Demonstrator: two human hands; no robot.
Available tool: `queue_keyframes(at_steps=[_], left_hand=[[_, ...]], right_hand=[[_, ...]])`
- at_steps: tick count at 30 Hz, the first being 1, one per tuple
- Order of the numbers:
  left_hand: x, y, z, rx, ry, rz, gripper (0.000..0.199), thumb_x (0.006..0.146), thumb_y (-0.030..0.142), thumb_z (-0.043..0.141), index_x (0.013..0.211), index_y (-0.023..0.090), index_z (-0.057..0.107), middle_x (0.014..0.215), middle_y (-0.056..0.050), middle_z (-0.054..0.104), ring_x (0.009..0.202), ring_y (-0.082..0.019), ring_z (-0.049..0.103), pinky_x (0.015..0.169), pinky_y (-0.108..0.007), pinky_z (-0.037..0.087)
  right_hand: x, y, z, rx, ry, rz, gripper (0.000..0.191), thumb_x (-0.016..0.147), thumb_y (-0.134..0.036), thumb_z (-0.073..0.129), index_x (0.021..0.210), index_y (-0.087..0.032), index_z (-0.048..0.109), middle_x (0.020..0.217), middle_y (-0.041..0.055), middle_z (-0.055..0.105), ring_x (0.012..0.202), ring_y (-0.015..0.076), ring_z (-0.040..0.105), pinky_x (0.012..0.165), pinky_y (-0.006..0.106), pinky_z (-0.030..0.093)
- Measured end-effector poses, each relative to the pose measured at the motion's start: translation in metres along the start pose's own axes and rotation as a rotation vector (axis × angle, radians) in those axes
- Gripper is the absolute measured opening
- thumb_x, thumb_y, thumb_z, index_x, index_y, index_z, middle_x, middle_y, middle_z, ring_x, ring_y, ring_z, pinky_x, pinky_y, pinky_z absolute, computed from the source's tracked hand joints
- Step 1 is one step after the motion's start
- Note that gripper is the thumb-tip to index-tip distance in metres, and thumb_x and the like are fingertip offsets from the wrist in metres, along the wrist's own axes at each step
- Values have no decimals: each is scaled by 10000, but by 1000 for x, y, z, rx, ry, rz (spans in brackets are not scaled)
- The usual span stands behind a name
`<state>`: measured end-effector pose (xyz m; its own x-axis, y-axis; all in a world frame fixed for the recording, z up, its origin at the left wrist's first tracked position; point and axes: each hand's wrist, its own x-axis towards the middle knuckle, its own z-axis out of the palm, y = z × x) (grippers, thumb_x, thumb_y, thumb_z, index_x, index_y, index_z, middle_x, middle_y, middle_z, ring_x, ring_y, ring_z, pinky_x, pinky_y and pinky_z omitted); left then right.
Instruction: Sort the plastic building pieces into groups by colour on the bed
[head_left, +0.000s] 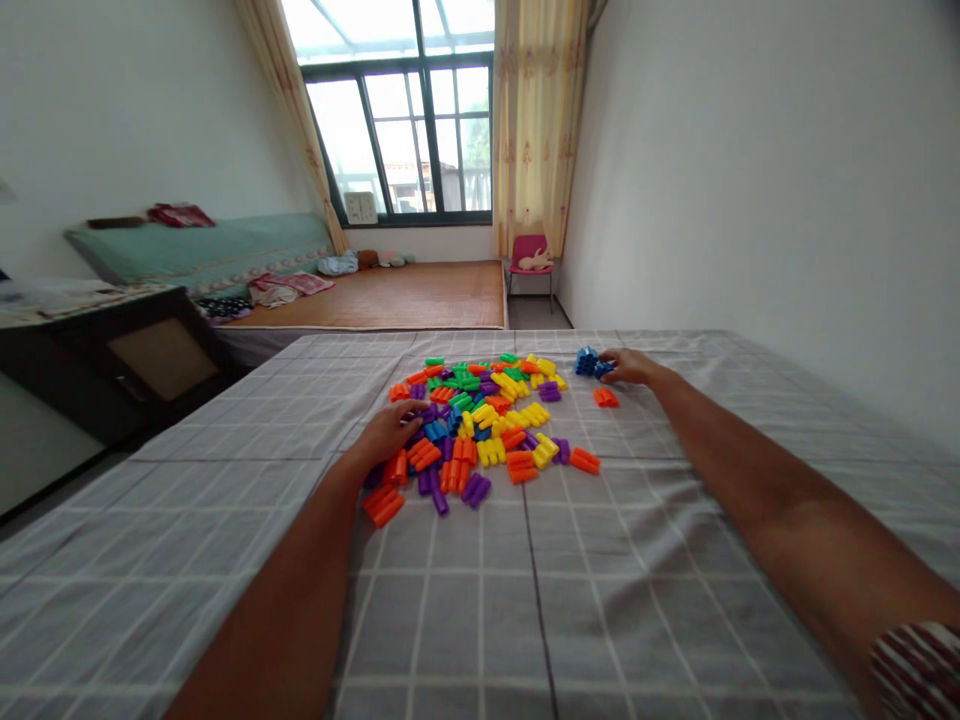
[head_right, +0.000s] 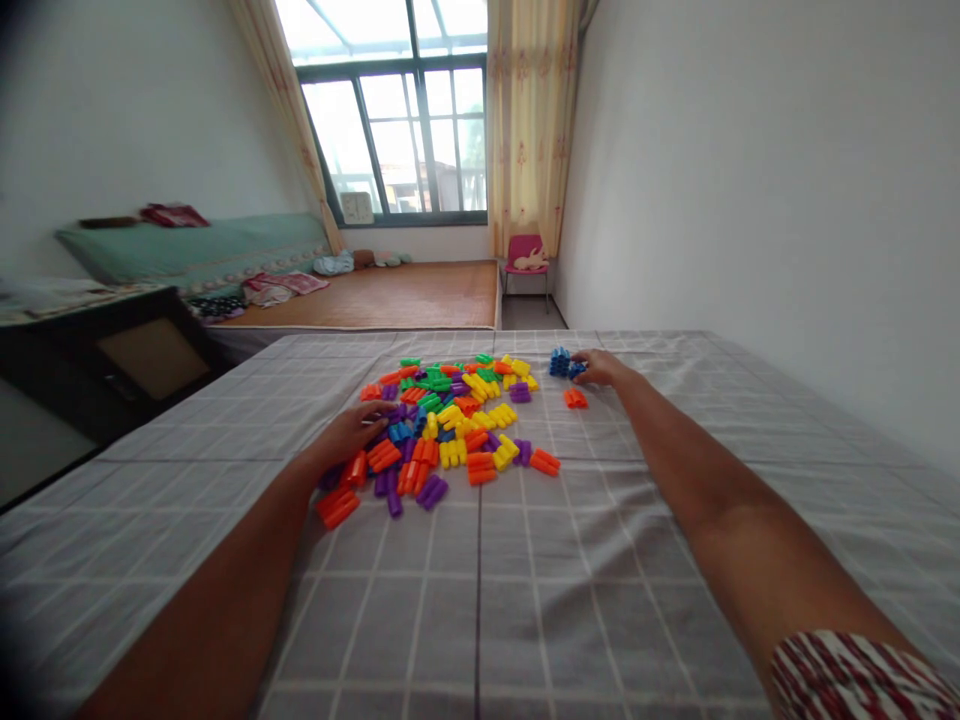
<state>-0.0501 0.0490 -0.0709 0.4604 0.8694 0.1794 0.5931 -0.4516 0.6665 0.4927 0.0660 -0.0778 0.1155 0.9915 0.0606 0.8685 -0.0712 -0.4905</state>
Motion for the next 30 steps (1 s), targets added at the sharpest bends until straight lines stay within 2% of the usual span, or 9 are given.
queue_keyframes(at_steps=[7, 10, 13, 16, 19, 21, 23, 25, 30], left_hand=[[-2, 4, -11, -65, 29, -30, 441, 736, 403, 579, 1107, 192, 692, 1152, -61, 692, 1018, -243, 634, 927, -367, 489], [-4, 4, -21, -93, 134, -45, 454, 761, 368, 549, 1143, 157, 674, 1143, -69, 695, 972, -225, 644, 898, -349, 495], [-6, 4, -30, -137, 234, -63, 446, 769, 348, 535, 1130, 124, 674, 1088, -80, 711, 947, -214, 644, 890, -348, 495], [-8, 10, -31, -189, 150, 16, 405, 766, 368, 560, 1060, 128, 702, 1062, -78, 717, 974, -216, 638, 907, -342, 484], [-7, 23, -22, -127, -145, 170, 374, 758, 381, 597, 1036, 164, 721, 1038, -59, 723, 949, -209, 643, 885, -310, 485], [-6, 31, -14, -6, -264, 263, 331, 727, 342, 633, 1000, 185, 735, 1013, -50, 726, 925, -205, 642, 875, -289, 480], [-6, 33, -9, 114, -252, 288, 286, 705, 288, 640, 954, 191, 740, 983, -46, 726, 905, -205, 638, 867, -285, 476], [-7, 29, -8, 190, -180, 237, 274, 708, 250, 614, 947, 185, 731, 966, -49, 720, 886, -211, 634, 848, -298, 483], [-8, 6, -10, 219, -24, 125, 337, 689, 149, 556, 993, 161, 702, 993, -80, 701, 907, -227, 626, 846, -322, 493]], right_hand=[[-5, 1, -8, 17, -10, 26, 620, 565, -281, 788, 1160, -160, 668, 1203, 109, 664, 982, 281, 655, 812, 355, 532], [-12, 1, -13, -30, 92, 39, 589, 632, -336, 755, 1182, -156, 650, 1224, 135, 648, 984, 287, 655, 819, 376, 528], [-28, -18, -17, -96, 301, 27, 392, 766, -347, 644, 1113, -165, 667, 1144, 143, 681, 935, 274, 667, 821, 390, 515], [-52, -63, -9, -139, 423, -67, 280, 847, -310, 542, 1058, -180, 671, 1038, 127, 710, 886, 260, 669, 810, 387, 506], [-76, -130, 20, -60, 227, -316, 266, 860, -297, 520, 1063, -215, 670, 1053, 80, 707, 873, 227, 671, 815, 360, 513], [-87, -176, 47, -19, 69, -563, 274, 854, -282, 529, 1084, -242, 672, 1114, 61, 690, 985, 231, 646, 888, 370, 495], [-93, -216, 73, 14, -20, -755, 296, 870, -279, 517, 1126, -264, 665, 1161, 45, 676, 1108, 237, 597, 982, 399, 443], [-95, -247, 95, 17, -58, -837, 325, 877, -278, 516, 1175, -271, 647, 1210, 47, 658, 1154, 247, 570, 1021, 436, 408], [-93, -277, 116, -5, -198, -845, 281, 837, -274, 587, 1099, -225, 677, 1136, 77, 681, 1054, 240, 618, 931, 401, 474]])
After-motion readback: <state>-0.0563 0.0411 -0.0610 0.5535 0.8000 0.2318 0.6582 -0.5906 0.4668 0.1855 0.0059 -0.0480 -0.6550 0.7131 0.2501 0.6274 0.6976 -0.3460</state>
